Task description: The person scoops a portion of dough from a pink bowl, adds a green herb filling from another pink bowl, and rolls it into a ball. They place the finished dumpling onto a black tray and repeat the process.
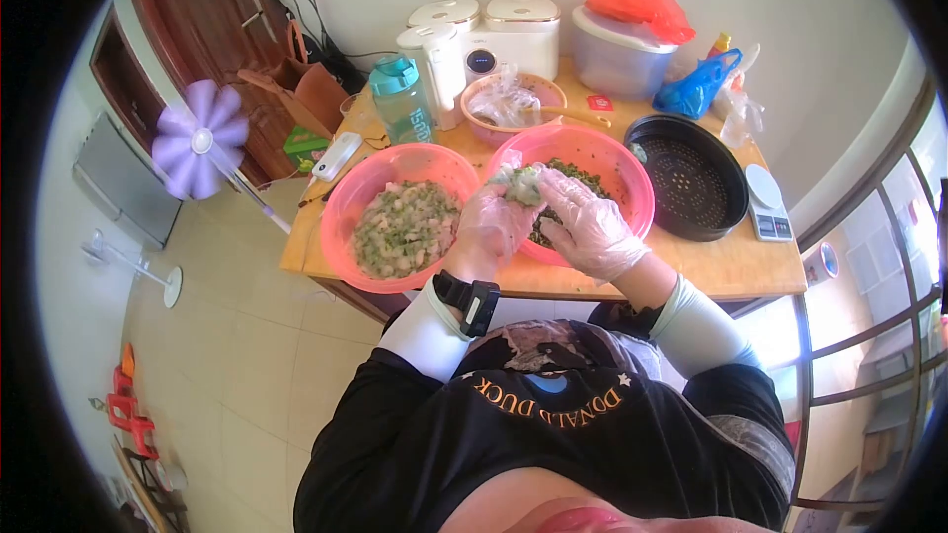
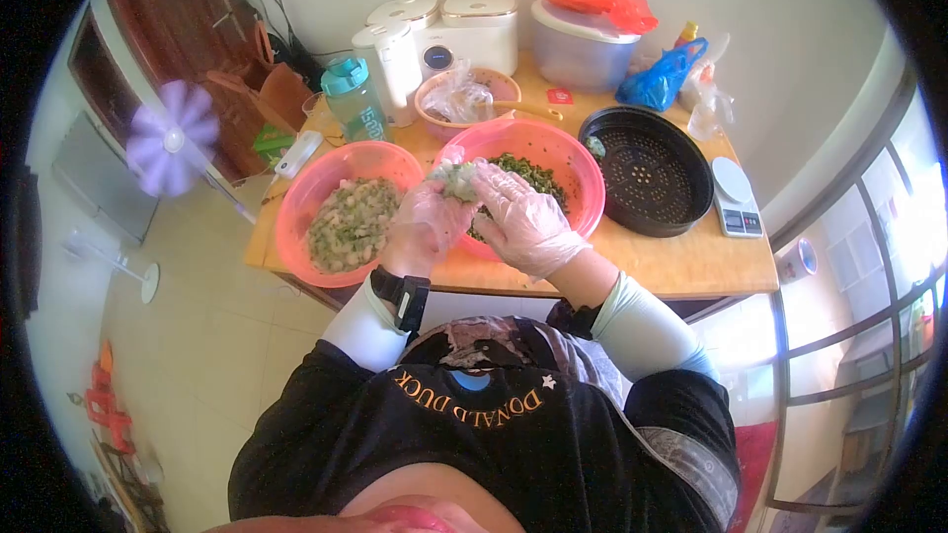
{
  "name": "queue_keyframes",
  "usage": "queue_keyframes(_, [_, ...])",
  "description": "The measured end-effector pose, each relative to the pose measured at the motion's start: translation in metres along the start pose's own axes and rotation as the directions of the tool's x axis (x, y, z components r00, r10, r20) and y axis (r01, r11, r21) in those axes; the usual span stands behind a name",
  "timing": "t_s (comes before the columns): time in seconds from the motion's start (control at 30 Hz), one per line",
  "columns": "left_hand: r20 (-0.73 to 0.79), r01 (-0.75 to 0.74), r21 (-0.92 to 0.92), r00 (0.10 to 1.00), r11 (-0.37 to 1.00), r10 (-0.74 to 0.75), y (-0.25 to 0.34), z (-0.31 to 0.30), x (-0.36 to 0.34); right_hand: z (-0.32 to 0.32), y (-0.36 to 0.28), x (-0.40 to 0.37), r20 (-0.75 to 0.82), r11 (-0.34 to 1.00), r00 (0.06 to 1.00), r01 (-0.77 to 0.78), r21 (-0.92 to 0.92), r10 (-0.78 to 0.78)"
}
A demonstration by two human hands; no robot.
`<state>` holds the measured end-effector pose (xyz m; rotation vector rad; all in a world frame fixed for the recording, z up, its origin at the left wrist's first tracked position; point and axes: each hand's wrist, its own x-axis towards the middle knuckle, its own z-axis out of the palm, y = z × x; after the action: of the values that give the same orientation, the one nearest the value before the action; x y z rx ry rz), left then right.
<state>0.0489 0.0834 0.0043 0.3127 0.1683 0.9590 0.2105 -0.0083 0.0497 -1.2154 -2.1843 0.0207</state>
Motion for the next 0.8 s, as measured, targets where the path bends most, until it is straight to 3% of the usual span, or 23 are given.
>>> queue_keyframes(0.07, [-0.032,0.015,-0.018,0.999,1.0,-0.015,0.002,0.0,-0.003,0.003,0.001,0.001,-0.018,0.999,0.999,0.032,0.003,-0.032])
queue_keyframes(0.1, [-0.028,0.015,-0.016,0.999,1.0,-0.015,0.003,-0.002,-0.005,0.012,0.005,-0.001,0.038,0.993,0.997,0.074,-0.096,-0.071])
queue_keyframes(0.17, [0.17,0.064,-0.07,0.984,0.996,-0.051,0.007,-0.006,-0.009,0.021,0.002,-0.005,0.206,0.968,0.976,0.113,-0.226,-0.065])
queue_keyframes(0.27, [0.211,0.008,-0.037,0.978,0.999,0.0,0.007,-0.001,-0.012,0.015,-0.01,-0.004,0.226,0.979,0.973,0.093,-0.181,-0.051])
queue_keyframes(0.3, [0.212,0.005,-0.037,0.977,0.999,0.003,0.009,-0.006,-0.009,0.009,-0.015,-0.001,0.269,0.986,0.963,0.028,-0.165,0.017])
queue_keyframes(0.37, [0.319,0.124,-0.139,0.945,0.982,-0.074,0.013,-0.011,-0.003,0.005,-0.019,0.002,0.186,0.986,0.983,0.039,-0.161,-0.008])
queue_keyframes(0.43, [0.319,0.099,-0.146,0.947,0.984,-0.047,0.01,-0.005,-0.012,0.004,-0.024,0.008,0.101,0.987,0.994,0.045,-0.157,-0.029])
queue_keyframes(0.67, [0.186,-0.004,0.01,0.983,1.0,0.002,0.006,0.004,-0.015,0.044,-0.029,0.024,0.201,0.975,0.979,0.008,-0.222,0.038])
queue_keyframes(0.8, [0.103,-0.048,0.103,0.994,0.993,0.038,0.002,0.005,-0.016,0.038,-0.033,0.027,0.228,0.987,0.971,-0.029,-0.159,0.066])
